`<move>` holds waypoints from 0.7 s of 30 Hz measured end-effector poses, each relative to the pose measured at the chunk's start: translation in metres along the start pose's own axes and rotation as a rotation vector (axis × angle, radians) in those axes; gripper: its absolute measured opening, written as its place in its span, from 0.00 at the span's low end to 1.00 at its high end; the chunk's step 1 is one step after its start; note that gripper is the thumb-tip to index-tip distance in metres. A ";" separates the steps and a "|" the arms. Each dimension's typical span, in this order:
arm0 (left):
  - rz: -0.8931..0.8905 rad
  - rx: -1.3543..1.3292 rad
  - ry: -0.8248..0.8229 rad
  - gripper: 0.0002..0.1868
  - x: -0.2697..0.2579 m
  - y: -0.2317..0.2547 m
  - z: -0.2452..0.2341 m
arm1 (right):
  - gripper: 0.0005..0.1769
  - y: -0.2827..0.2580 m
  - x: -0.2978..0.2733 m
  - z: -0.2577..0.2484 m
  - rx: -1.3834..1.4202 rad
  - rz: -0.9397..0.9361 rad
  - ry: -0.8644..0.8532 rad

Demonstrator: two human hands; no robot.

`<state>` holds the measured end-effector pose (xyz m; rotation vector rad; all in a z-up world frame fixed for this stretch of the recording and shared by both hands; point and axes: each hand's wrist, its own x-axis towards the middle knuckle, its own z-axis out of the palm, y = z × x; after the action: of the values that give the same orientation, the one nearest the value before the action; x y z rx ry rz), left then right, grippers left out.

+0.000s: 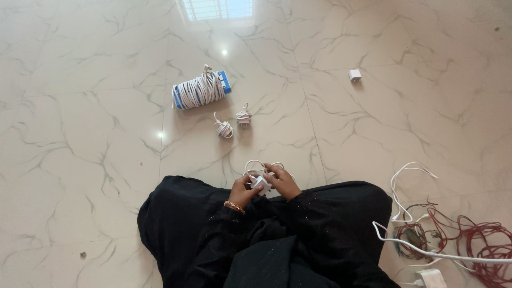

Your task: The person sits on the floor and repeatedly picks up white charging cables, coils them by hand, and places them on the floor. A large spool of white cable and several loose cables are visible nearby.

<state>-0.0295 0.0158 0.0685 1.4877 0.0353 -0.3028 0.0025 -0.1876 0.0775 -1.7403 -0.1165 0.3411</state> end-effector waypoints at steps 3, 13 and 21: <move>0.041 -0.080 0.006 0.27 0.005 -0.016 0.002 | 0.33 -0.007 -0.006 0.006 -0.224 -0.261 -0.023; -0.106 -0.187 -0.067 0.39 0.018 -0.051 -0.011 | 0.36 -0.040 -0.022 0.008 -0.348 -0.127 -0.207; -0.184 -0.427 -0.090 0.29 0.009 -0.035 -0.006 | 0.29 -0.048 -0.021 0.007 -0.301 -0.153 -0.221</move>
<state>-0.0277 0.0187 0.0324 1.0468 0.1559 -0.4792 -0.0141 -0.1772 0.1261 -1.9713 -0.4791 0.4182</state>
